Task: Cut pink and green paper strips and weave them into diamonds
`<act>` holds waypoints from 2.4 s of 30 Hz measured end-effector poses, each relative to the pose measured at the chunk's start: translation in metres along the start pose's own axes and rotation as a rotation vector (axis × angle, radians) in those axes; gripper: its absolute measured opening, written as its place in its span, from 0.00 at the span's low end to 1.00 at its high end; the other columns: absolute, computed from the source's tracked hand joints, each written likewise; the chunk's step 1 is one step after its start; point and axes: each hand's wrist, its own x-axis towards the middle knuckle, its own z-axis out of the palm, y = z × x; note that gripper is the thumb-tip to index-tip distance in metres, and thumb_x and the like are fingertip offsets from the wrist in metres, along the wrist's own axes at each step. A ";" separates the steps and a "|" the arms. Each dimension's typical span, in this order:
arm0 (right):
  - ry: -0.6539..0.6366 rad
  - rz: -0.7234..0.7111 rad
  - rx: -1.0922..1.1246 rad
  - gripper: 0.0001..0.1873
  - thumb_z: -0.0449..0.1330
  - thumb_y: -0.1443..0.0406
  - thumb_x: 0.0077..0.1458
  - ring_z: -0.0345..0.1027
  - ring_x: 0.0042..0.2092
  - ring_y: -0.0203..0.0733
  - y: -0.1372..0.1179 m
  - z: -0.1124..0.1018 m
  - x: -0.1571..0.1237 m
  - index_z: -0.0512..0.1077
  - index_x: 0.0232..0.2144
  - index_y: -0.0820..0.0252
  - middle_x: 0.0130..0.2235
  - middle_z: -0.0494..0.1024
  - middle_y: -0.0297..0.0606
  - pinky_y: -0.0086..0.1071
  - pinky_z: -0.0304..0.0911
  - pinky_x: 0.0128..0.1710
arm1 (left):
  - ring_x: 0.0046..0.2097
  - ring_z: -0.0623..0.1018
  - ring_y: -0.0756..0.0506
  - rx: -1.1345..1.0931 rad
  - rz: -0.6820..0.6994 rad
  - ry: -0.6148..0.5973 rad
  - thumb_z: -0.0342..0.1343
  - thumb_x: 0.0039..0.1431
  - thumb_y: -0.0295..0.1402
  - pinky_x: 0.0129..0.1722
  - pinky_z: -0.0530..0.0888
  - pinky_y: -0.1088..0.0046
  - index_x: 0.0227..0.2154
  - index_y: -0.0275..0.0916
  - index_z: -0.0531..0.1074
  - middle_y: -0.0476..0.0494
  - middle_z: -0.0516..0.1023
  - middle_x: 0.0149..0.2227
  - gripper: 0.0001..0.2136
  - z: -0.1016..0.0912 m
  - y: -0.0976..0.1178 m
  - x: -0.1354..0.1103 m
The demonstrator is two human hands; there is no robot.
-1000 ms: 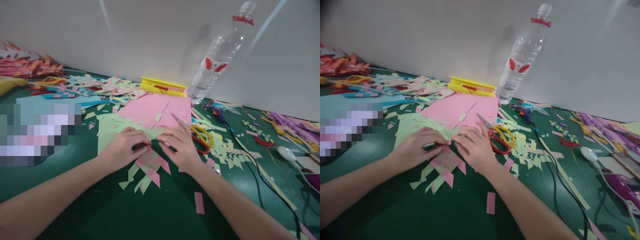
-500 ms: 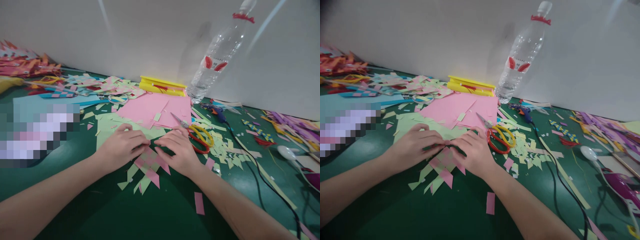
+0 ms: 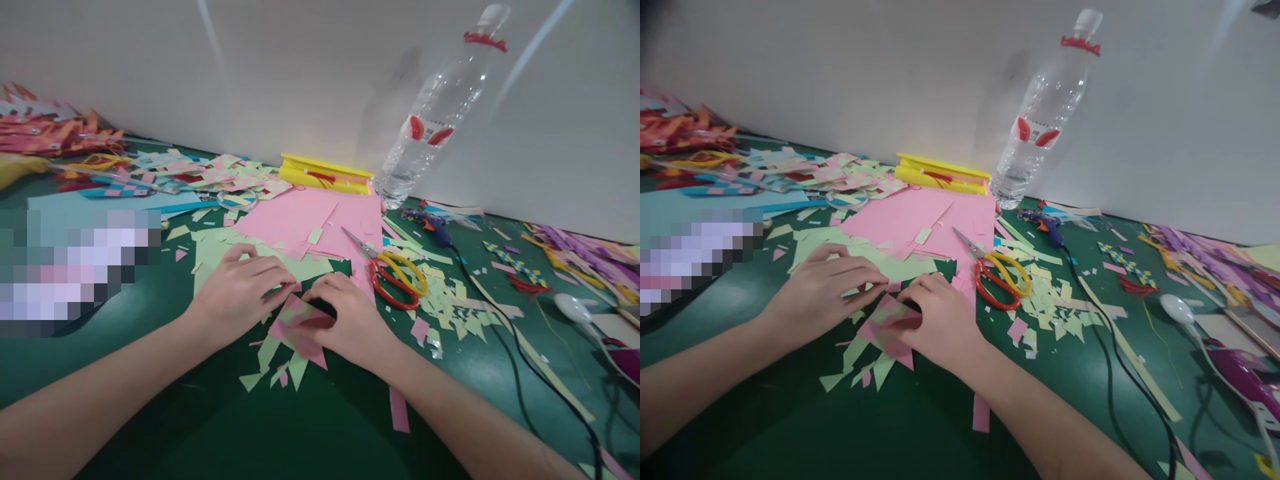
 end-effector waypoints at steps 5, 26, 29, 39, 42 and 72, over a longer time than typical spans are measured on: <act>0.063 0.168 0.203 0.05 0.63 0.66 0.47 0.66 0.31 0.36 -0.001 -0.002 0.001 0.69 0.29 0.58 0.29 0.74 0.31 0.30 0.62 0.29 | 0.29 0.76 0.50 -0.001 -0.060 0.042 0.47 0.63 0.32 0.41 0.62 0.66 0.28 0.39 0.70 0.51 0.78 0.29 0.10 0.000 0.000 -0.001; 0.300 -0.111 0.111 0.14 0.52 0.72 0.55 0.70 0.36 0.37 -0.007 0.004 -0.006 0.74 0.41 0.62 0.35 0.75 0.40 0.30 0.68 0.35 | 0.23 0.71 0.53 -0.149 -0.145 0.069 0.52 0.60 0.33 0.39 0.62 0.67 0.28 0.39 0.71 0.54 0.76 0.26 0.07 -0.001 0.015 -0.002; 0.292 -0.102 0.126 0.14 0.52 0.71 0.55 0.70 0.35 0.37 -0.008 0.004 -0.005 0.74 0.41 0.60 0.34 0.75 0.40 0.31 0.68 0.34 | 0.21 0.69 0.53 -0.140 -0.184 0.058 0.51 0.59 0.33 0.39 0.61 0.66 0.26 0.39 0.70 0.55 0.76 0.25 0.08 -0.003 0.017 -0.002; 0.272 -0.084 0.239 0.13 0.54 0.71 0.53 0.71 0.34 0.38 -0.009 0.004 -0.005 0.76 0.38 0.61 0.33 0.76 0.40 0.31 0.68 0.33 | 0.19 0.66 0.54 -0.141 -0.243 0.026 0.49 0.57 0.33 0.40 0.60 0.65 0.24 0.40 0.69 0.55 0.76 0.23 0.08 -0.006 0.020 0.000; 0.277 -0.088 0.232 0.13 0.54 0.71 0.53 0.71 0.35 0.38 -0.008 0.004 -0.004 0.76 0.38 0.61 0.33 0.76 0.41 0.32 0.68 0.33 | 0.19 0.66 0.54 -0.167 -0.268 0.009 0.50 0.57 0.34 0.40 0.60 0.65 0.24 0.40 0.70 0.55 0.76 0.23 0.09 -0.005 0.019 0.000; 0.077 0.172 0.569 0.06 0.58 0.66 0.52 0.71 0.34 0.37 -0.004 -0.008 0.003 0.75 0.31 0.56 0.32 0.78 0.33 0.31 0.68 0.35 | 0.25 0.73 0.51 -0.700 -0.515 -0.115 0.56 0.55 0.39 0.21 0.70 0.80 0.24 0.39 0.74 0.50 0.76 0.24 0.10 -0.010 0.017 0.006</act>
